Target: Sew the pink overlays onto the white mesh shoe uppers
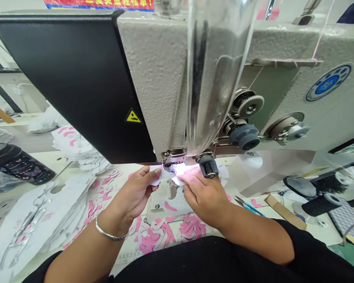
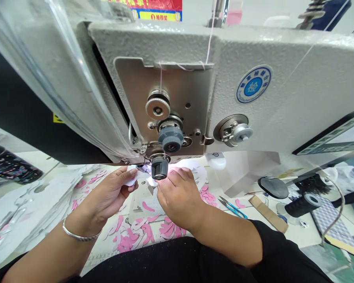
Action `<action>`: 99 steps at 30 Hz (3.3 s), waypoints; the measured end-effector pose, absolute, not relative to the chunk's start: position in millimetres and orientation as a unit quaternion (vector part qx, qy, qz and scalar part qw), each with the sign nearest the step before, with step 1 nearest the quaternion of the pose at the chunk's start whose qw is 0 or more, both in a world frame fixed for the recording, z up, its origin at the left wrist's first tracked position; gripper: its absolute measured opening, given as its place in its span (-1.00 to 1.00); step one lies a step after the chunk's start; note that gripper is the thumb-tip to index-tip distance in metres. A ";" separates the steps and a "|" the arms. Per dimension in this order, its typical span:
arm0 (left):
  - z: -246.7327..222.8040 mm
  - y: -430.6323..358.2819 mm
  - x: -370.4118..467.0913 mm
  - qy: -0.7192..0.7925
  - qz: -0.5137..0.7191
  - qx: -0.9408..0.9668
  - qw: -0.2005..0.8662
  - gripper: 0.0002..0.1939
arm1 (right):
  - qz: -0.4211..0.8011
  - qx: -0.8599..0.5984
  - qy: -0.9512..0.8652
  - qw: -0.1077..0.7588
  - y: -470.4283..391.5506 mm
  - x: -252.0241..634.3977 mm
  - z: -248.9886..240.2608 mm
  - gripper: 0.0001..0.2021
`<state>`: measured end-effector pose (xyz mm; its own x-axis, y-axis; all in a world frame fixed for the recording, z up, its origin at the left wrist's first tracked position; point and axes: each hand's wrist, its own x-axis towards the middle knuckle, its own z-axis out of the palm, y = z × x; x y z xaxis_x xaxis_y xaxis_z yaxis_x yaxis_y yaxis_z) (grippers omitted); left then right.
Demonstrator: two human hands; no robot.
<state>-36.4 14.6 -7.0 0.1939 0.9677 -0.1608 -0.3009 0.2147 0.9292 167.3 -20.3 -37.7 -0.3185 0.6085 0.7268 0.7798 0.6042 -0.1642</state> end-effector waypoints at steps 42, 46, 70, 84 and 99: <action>2.4 -8.6 5.9 0.489 0.462 0.506 0.540 -0.85 | 0.228 -0.319 -0.859 0.329 16.6 207.3 -10.5 -0.58; 4.1 -7.4 6.6 0.460 0.477 0.499 0.558 -0.90 | 0.240 -0.315 -0.852 0.342 16.5 204.5 -11.1 -0.64; -3.7 2.9 -2.5 0.503 0.447 0.490 0.554 -0.81 | 0.168 -0.345 -0.853 0.355 7.9 201.7 -16.6 -0.58; -2.5 7.1 -9.7 0.486 0.412 0.508 0.580 -0.90 | 0.101 -0.461 -0.803 0.364 -18.3 176.6 -21.7 -0.49; 3.6 13.9 -10.2 0.447 0.419 0.524 0.592 -0.94 | 0.153 -0.399 -0.859 0.283 -3.9 202.4 -4.6 -0.61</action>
<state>-10.2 13.9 3.6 0.2495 0.9642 -0.0901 -0.0268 0.0999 0.9946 202.4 -3.9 -4.6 -0.5214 0.7714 0.3648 0.5981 0.6353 -0.4886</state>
